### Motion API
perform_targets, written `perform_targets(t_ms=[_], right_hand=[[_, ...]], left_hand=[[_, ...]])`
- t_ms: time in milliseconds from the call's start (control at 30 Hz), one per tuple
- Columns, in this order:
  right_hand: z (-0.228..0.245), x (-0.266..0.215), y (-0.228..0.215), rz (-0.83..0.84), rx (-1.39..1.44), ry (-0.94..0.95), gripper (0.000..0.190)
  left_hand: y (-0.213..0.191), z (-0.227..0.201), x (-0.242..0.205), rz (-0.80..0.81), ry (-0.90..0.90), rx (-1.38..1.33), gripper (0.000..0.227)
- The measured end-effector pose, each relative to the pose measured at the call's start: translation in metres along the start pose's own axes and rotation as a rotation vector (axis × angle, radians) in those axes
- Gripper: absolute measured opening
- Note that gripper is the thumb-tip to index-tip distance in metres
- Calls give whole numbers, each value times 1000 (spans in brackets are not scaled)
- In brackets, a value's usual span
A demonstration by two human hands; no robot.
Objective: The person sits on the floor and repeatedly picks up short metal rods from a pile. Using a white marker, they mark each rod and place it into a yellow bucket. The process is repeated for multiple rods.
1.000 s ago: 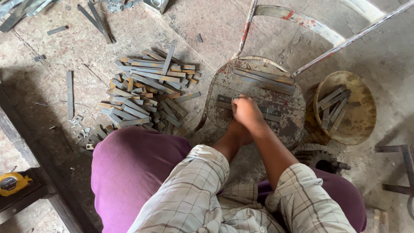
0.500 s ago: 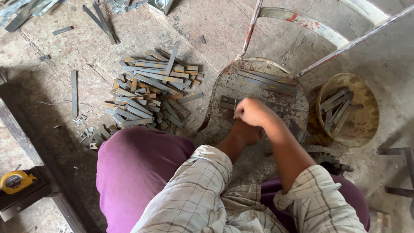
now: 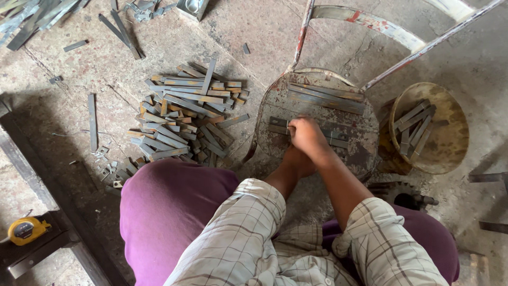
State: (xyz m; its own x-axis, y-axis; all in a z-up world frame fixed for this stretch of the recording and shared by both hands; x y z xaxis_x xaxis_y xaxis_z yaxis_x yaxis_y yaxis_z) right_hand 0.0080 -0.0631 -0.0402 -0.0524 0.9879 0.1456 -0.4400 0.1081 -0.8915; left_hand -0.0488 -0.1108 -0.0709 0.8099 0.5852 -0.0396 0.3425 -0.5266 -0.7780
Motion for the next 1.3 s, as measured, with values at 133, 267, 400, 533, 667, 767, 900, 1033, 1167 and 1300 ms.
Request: perform_targets(t_ms=[133,267,400,533,667,767,900,1033,1167,1300], right_hand=[[5,6,4,225,-140,94,17],[23,5,-2,459,-178,171,19],[34,-2,-37,226,182,135,15],[23,-19,-100,-14,253,147,12],[2,-60,-170,-81,305,167,14],[-25,-108,-209,-176,361,250,15],[-75,-157,-254,-483,695,391,15],[-111,-211,-297,-844,1094,299,9],[-142,-243,-312,-1054,1193,369,6],[-171,-261,-311,-1101,1129,532,6]], left_hand=[[0,-3,0,11,1,16,37],[-7,0,-1,33,-6,56,36],[-4,1,2,-23,-8,157,35],[5,13,20,-327,102,441,38],[7,26,30,-451,244,506,32],[2,24,31,-329,249,508,24],[-36,8,40,-326,172,347,23],[-35,-39,34,13,-44,124,31],[11,-78,35,152,-193,-56,33],[69,-105,79,120,-101,-164,33]])
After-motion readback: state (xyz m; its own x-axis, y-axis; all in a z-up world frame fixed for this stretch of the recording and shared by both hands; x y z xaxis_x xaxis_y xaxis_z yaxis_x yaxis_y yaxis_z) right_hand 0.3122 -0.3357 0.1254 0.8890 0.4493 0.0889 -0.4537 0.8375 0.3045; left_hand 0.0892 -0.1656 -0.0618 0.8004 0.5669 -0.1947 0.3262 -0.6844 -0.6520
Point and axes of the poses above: each hand's wrist, its own x-axis towards the middle knuckle, its own y-axis out of the palm, z = x × y, the point moved 4 cm from there along x, towards the middle knuckle, and after that the axes turned 3 degrees about z, right-handed, at the moved point
